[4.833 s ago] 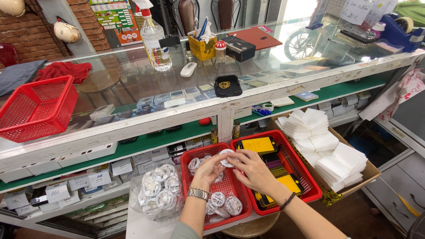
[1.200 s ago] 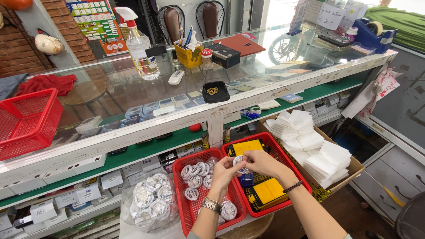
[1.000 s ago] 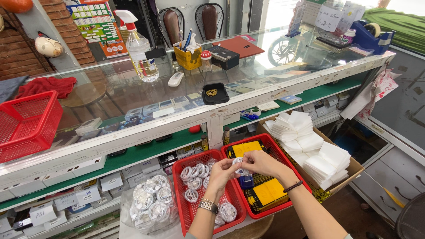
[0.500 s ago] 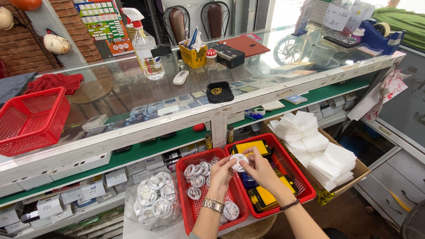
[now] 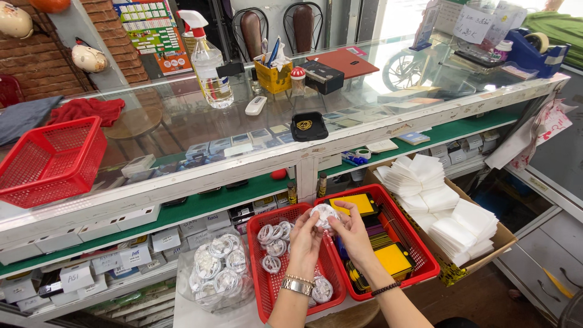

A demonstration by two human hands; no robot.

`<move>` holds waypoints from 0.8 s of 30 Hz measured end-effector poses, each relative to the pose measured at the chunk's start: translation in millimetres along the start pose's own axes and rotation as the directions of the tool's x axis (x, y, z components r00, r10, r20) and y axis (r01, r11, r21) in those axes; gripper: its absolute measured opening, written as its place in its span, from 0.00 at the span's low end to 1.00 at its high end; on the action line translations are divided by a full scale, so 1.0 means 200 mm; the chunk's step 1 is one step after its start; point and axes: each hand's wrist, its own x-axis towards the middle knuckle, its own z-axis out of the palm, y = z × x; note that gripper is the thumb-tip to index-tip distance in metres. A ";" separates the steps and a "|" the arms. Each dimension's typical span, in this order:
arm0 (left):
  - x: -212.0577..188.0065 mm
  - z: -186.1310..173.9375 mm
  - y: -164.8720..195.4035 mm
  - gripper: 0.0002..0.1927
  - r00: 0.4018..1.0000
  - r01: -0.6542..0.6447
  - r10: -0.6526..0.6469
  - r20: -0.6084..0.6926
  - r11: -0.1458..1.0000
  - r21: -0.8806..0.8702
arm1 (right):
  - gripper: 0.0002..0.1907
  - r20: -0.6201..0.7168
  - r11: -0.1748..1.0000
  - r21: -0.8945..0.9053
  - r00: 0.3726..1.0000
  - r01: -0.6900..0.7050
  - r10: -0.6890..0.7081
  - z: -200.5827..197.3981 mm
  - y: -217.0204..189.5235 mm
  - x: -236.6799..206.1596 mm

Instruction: The person repeatedly picks small wrapped items from a red basket, applies a label using a handheld labeler, and places the labeled items back into the basket. The process is repeated continuously throughout the clip.

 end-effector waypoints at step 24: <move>-0.02 -0.23 0.16 0.15 0.969 -0.244 0.246 -0.010 0.966 0.088 | 0.11 0.033 0.846 0.452 0.953 -0.283 0.301 0.38 0.19 0.14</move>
